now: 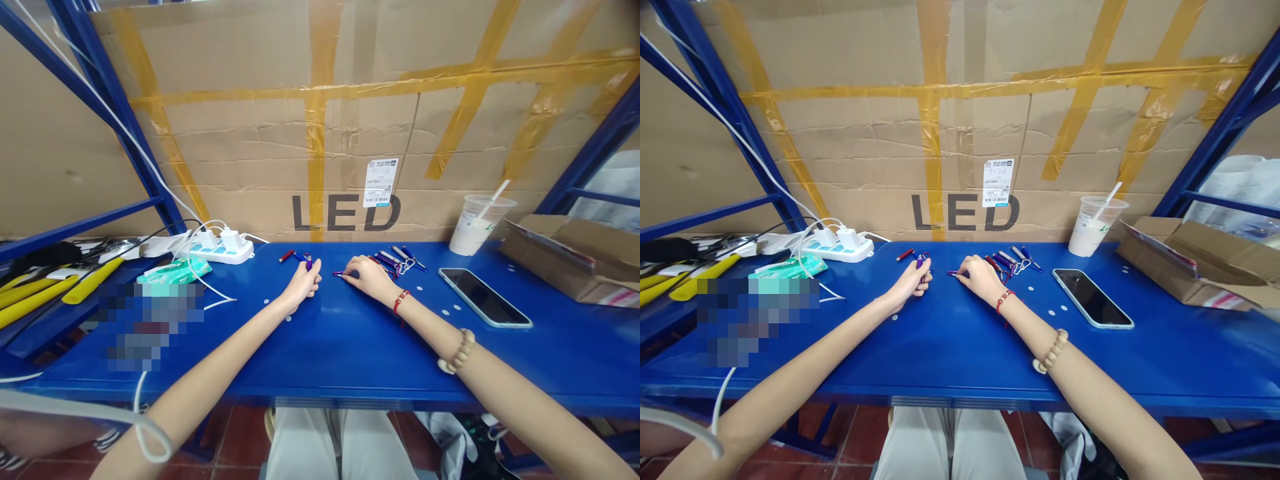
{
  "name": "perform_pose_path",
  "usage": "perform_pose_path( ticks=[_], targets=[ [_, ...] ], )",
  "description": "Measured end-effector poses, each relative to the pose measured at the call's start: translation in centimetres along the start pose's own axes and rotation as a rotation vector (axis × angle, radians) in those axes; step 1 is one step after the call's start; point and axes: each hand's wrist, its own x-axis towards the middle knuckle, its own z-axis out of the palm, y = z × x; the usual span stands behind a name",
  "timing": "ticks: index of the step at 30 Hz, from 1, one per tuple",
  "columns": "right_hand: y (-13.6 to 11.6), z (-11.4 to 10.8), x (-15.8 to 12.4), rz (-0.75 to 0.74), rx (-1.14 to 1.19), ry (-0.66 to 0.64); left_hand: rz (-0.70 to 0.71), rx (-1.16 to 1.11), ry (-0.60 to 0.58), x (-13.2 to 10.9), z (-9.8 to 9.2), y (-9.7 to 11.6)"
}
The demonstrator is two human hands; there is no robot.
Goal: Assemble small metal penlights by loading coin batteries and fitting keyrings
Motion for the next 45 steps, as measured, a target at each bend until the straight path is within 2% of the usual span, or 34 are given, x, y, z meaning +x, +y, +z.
perform_pose_path(
  ticks=[4, 8, 12, 16, 20, 23, 26, 30, 36, 41, 45],
  targets=[
    [-1.7, -0.2, -0.1, 0.046, 0.149, 0.039, -0.042, -0.053, -0.04, 0.3, -0.1, -0.2],
    [-3.0, -0.4, 0.1, 0.2, 0.561, 0.149, -0.046, -0.095, -0.086, 0.3, -0.2, -0.2],
    [-3.7, -0.8, 0.2, 0.438, 1.048, 0.099, 0.023, -0.127, -0.173, 0.0, 0.1, -0.2],
    [-4.5, -1.0, 0.0, 0.476, 1.228, 0.013, 0.16, -0.116, -0.196, 0.0, 0.2, -0.3],
    [-5.0, -1.0, -0.1, 0.415, 1.18, -0.043, 0.273, -0.123, -0.17, 0.2, 0.0, -0.5],
    [-4.8, -1.0, -0.1, 0.359, 1.089, 0.014, 0.284, -0.157, -0.181, 0.3, -0.2, -0.4],
    [-4.3, -1.5, -0.2, 0.181, 0.906, 0.107, 0.265, -0.118, -0.202, 0.3, -0.5, -0.2],
    [-3.7, -2.8, -0.3, -0.079, 0.62, 0.084, 0.236, -0.025, -0.198, 0.1, -0.8, 0.1],
    [-3.2, -3.7, -0.4, -0.198, 0.448, -0.018, 0.244, 0.047, -0.267, -0.1, -0.8, 0.2],
    [-3.4, -3.2, -0.7, -0.307, 0.202, -0.104, 0.221, 0.087, -0.276, 0.1, -0.9, -0.2],
    [-3.8, -2.6, -0.9, -0.327, 0.06, -0.096, 0.231, 0.092, -0.286, 0.2, -1.1, -0.3]
  ],
)
